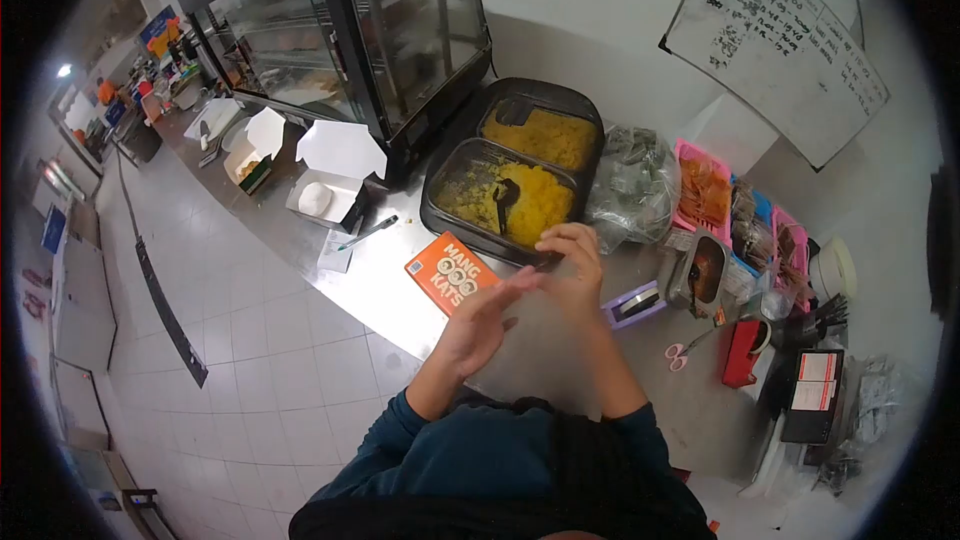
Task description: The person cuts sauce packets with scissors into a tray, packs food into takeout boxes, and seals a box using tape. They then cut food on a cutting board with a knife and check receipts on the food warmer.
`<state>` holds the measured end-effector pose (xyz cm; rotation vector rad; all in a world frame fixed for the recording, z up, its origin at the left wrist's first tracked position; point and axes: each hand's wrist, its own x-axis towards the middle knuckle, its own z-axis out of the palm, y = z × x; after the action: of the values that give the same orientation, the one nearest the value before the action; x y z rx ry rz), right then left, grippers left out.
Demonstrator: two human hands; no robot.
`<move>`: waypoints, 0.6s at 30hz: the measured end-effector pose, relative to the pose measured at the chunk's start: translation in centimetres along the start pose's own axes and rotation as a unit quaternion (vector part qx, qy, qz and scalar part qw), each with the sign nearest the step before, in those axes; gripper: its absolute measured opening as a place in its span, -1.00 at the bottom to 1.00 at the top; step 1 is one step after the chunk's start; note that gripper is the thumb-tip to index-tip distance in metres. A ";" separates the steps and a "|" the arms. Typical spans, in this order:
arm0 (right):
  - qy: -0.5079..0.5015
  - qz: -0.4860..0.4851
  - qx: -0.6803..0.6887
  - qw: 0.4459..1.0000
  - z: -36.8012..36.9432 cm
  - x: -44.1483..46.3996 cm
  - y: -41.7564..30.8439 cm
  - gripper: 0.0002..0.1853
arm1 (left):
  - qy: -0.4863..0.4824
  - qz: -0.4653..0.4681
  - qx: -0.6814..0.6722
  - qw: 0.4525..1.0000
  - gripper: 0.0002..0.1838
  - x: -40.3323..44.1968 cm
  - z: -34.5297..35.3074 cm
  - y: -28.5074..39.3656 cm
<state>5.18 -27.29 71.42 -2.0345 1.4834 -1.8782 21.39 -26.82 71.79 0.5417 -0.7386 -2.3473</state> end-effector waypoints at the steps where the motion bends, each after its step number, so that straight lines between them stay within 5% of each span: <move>1: -0.009 -0.014 0.003 1.000 -0.3 0.5 -0.1 -0.63 | -0.008 -0.022 0.001 1.000 -0.63 -0.1 -0.1 0.0; 7: -0.316 -0.063 0.079 0.943 -3.2 2.8 0.7 -0.80 | -0.059 -0.096 -0.023 0.993 -0.64 -0.6 -1.3 -0.5; 18: -0.178 -0.032 0.059 0.982 -1.5 1.8 -0.5 -0.85 | -0.006 -0.001 0.032 0.999 -0.53 -1.1 -0.3 0.9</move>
<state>4.02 -27.28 73.48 -2.2338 1.2035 -1.4747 22.74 -26.77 72.31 0.5561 -0.8210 -2.3376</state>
